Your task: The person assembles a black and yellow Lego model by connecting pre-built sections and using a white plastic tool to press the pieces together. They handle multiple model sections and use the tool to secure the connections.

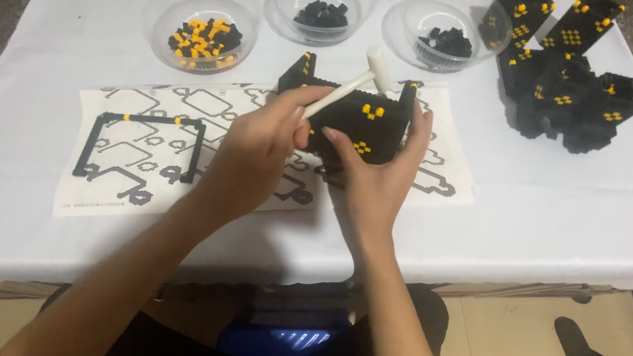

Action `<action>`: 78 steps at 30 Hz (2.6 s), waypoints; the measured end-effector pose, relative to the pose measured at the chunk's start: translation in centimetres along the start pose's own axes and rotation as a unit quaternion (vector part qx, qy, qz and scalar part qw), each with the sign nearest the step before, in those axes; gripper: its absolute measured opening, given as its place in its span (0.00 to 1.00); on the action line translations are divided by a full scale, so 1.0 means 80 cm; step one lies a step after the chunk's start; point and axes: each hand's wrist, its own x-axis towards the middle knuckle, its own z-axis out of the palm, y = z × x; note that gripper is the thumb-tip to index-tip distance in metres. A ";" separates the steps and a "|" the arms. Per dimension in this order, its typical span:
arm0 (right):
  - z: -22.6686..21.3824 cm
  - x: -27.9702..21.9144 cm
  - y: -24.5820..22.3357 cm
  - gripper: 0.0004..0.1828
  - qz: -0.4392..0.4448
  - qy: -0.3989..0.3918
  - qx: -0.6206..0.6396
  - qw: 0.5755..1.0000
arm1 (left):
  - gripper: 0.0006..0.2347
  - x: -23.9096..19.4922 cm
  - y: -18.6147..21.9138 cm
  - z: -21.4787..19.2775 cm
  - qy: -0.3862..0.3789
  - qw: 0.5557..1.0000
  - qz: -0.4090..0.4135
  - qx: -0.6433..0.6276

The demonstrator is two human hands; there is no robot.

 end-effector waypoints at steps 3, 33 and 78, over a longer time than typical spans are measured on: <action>0.006 -0.005 -0.008 0.54 -0.010 -0.002 0.033 0.999 | 0.16 -0.001 0.025 -0.013 0.028 0.997 0.031 0.062; 0.026 -0.028 0.044 0.65 -0.290 0.199 -0.200 0.915 | 0.17 0.000 0.090 -0.041 -0.050 0.995 -0.009 0.088; 0.004 0.143 0.063 0.12 0.226 -0.299 0.349 0.859 | 0.29 -0.017 0.019 0.040 0.133 0.962 -0.143 -0.191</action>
